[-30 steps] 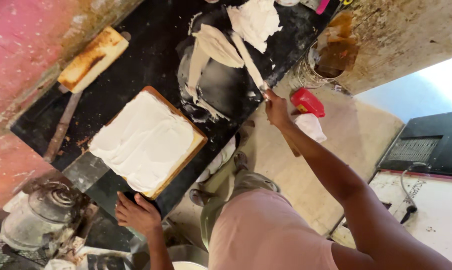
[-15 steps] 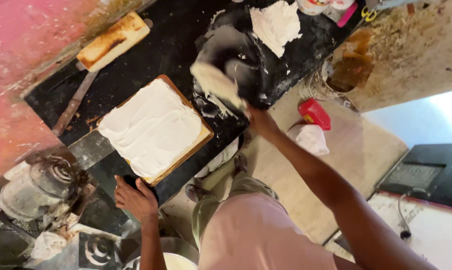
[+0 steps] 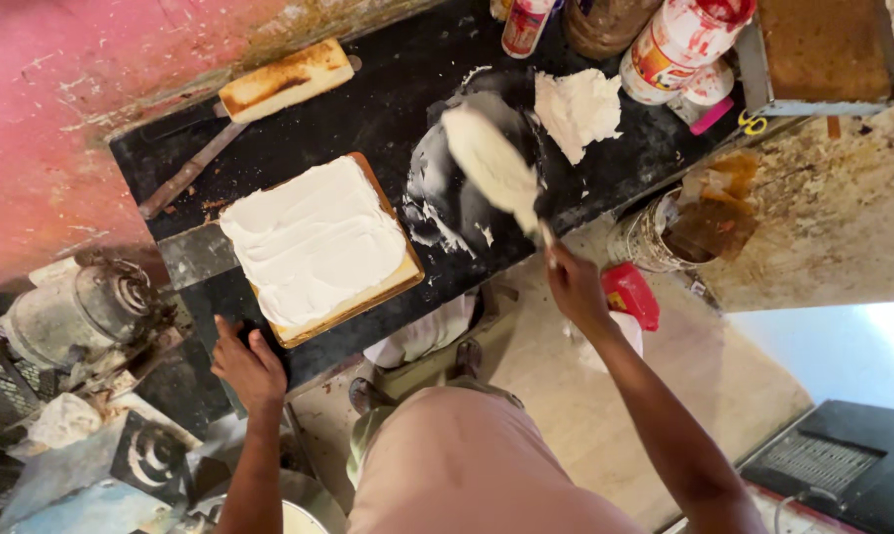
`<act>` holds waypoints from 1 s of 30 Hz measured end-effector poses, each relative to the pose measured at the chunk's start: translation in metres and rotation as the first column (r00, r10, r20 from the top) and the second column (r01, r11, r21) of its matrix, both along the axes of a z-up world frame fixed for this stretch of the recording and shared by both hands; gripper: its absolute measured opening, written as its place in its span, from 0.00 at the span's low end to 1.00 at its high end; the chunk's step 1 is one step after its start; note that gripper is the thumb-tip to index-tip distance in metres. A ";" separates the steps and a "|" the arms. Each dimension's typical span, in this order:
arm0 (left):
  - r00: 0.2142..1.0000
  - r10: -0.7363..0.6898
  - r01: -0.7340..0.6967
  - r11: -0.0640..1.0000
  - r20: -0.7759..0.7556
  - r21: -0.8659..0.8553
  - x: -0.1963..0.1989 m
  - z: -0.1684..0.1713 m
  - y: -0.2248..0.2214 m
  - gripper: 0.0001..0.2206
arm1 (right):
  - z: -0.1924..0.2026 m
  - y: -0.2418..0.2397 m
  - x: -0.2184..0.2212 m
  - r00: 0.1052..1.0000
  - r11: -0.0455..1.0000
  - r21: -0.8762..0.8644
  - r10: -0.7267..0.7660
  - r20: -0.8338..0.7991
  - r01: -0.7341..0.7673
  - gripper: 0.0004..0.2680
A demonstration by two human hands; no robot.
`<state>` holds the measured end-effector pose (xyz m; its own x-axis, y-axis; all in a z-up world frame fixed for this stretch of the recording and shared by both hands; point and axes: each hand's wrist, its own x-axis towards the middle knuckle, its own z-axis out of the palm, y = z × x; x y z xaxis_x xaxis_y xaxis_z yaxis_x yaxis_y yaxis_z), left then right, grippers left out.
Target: The person spreads white frosting over the top surface of a square cake using various metal spatulas and knives on a dark workbench.
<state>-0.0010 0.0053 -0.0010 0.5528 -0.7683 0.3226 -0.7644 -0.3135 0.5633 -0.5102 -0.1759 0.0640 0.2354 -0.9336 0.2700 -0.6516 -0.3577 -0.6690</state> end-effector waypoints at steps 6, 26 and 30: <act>0.997 -0.032 0.014 0.969 -0.069 -0.247 -0.012 0.033 0.005 0.25 | -0.038 -0.058 0.038 0.838 0.982 -0.091 -0.188 -0.512 0.165 0.16; 0.108 -0.398 0.591 0.763 -0.911 -0.263 -0.252 0.091 -0.120 0.09 | 0.051 -0.034 0.105 0.312 0.822 0.424 -0.318 0.895 -0.380 0.04; 0.255 -0.496 0.691 0.694 -0.830 -0.202 -0.231 0.090 -0.113 0.10 | 0.047 -0.047 0.091 0.295 0.808 0.432 -0.332 0.896 -0.400 0.04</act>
